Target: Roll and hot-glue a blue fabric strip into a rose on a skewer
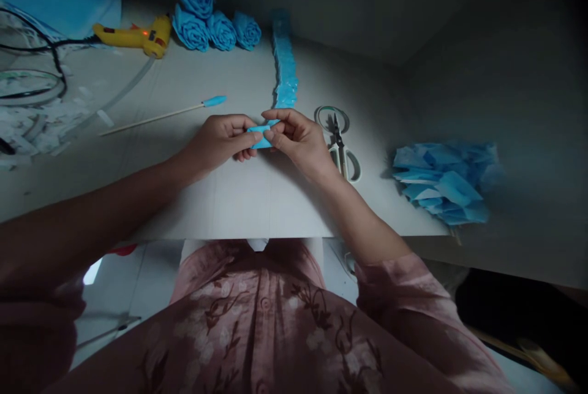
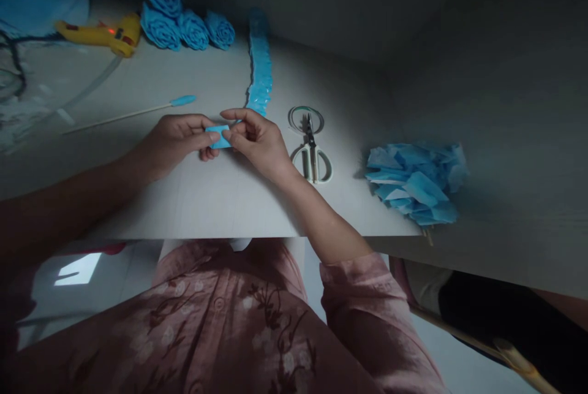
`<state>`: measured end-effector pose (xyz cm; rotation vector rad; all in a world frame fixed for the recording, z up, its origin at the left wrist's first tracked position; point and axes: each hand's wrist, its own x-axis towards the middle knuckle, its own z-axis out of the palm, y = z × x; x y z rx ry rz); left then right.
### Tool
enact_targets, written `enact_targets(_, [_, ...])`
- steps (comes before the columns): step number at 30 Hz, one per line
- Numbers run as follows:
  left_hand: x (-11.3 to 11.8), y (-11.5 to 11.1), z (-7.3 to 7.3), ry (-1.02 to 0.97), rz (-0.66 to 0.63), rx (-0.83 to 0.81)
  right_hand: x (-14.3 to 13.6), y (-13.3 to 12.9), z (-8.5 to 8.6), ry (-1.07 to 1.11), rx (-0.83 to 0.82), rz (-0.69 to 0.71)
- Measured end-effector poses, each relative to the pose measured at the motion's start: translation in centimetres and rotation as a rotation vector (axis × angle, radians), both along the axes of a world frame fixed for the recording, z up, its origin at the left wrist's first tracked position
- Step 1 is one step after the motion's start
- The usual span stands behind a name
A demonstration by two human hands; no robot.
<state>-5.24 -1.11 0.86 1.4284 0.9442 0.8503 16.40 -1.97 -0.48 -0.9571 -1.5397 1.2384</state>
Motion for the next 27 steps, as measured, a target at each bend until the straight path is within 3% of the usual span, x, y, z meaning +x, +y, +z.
enact_targets(6, [-0.1,-0.1,0.5,0.005,0.036,0.010,0.1,-0.2,0.9,0.046,-0.047,-0.049])
enact_targets(11, [0.0,0.0,0.5,-0.001,0.053,0.017,0.1,-0.4,1.6,0.002,-0.089,-0.011])
enact_targets(27, [0.0,-0.1,0.5,0.001,0.036,0.026,-0.2,-0.3,1.2,0.004,-0.070,0.001])
